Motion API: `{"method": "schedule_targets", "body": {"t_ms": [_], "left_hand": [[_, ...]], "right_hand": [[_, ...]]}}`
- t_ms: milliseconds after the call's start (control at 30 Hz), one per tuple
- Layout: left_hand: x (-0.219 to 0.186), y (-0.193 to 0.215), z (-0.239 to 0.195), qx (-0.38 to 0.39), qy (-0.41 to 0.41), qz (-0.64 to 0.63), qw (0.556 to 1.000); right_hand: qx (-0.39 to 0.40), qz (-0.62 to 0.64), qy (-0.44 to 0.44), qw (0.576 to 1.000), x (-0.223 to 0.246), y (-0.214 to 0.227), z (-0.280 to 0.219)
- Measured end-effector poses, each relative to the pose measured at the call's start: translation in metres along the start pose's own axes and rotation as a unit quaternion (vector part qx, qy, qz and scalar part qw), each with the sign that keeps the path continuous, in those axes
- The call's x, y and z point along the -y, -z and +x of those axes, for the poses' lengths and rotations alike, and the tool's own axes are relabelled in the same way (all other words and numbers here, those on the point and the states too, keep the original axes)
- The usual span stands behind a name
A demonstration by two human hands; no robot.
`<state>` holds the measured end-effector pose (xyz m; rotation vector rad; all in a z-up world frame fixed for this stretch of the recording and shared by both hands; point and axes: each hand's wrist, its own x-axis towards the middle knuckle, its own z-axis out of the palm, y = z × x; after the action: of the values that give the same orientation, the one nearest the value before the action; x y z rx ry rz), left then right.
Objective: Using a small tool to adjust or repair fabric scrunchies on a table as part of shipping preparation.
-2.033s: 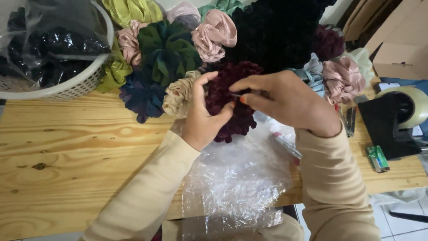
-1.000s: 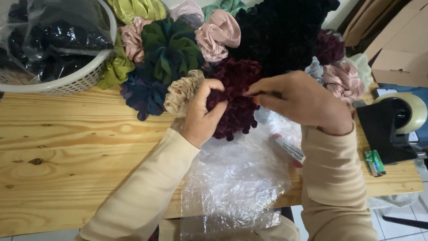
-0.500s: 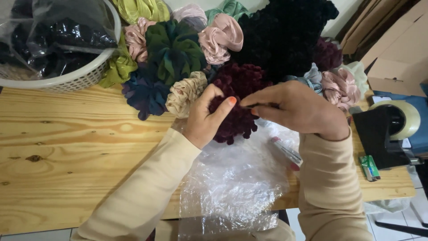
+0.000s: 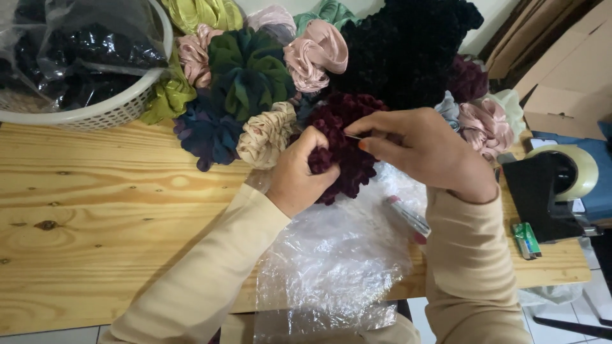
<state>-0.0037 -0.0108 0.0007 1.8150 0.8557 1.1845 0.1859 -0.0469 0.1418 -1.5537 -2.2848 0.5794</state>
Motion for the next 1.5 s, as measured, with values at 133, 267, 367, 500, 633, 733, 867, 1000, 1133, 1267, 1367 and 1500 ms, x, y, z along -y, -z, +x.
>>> {"method": "schedule_targets", "body": {"t_ms": [133,267,367,500,633,733,867,1000,1133,1267,1367,1500], "left_hand": [[0.003,-0.001,0.000,-0.005,-0.022,0.005,1.000],[0.004,-0.001,0.000,-0.006,-0.026,-0.001,1.000],[0.005,-0.002,0.000,-0.007,-0.035,0.002,0.999],[0.004,-0.001,0.000,-0.008,-0.032,0.003,0.999],[0.004,0.000,0.001,-0.006,-0.032,0.007,0.999],[0.004,0.000,0.002,-0.020,-0.041,-0.025,0.999],[0.007,0.001,0.003,-0.028,-0.068,-0.031,0.997],[0.006,0.002,0.003,-0.026,-0.058,-0.026,0.998],[0.007,0.002,0.004,-0.027,-0.059,-0.015,0.998],[0.010,0.001,0.003,-0.025,-0.054,-0.005,0.998],[0.010,0.001,0.003,-0.033,-0.060,-0.001,0.998],[0.005,0.003,0.003,-0.034,-0.036,0.012,0.999]], "right_hand": [[0.007,0.022,-0.024,0.999,0.002,0.005,-0.004],[-0.002,-0.021,-0.005,1.000,0.001,0.000,0.000],[-0.005,-0.052,-0.020,0.998,-0.001,-0.002,0.001],[-0.020,-0.053,0.006,0.998,0.002,-0.001,0.002],[-0.033,-0.063,-0.003,0.997,-0.003,0.002,-0.002],[-0.022,-0.040,0.000,0.999,-0.006,0.010,-0.006],[-0.004,-0.065,-0.030,0.997,-0.005,0.017,-0.010],[-0.028,-0.086,-0.014,0.996,-0.010,0.018,-0.013],[-0.021,-0.095,-0.045,0.994,-0.010,0.023,-0.012],[-0.029,-0.101,-0.077,0.992,-0.008,0.021,-0.012],[-0.020,-0.078,-0.076,0.994,-0.010,0.021,-0.011],[0.067,-0.089,-0.162,0.981,0.000,0.024,-0.005]]}}
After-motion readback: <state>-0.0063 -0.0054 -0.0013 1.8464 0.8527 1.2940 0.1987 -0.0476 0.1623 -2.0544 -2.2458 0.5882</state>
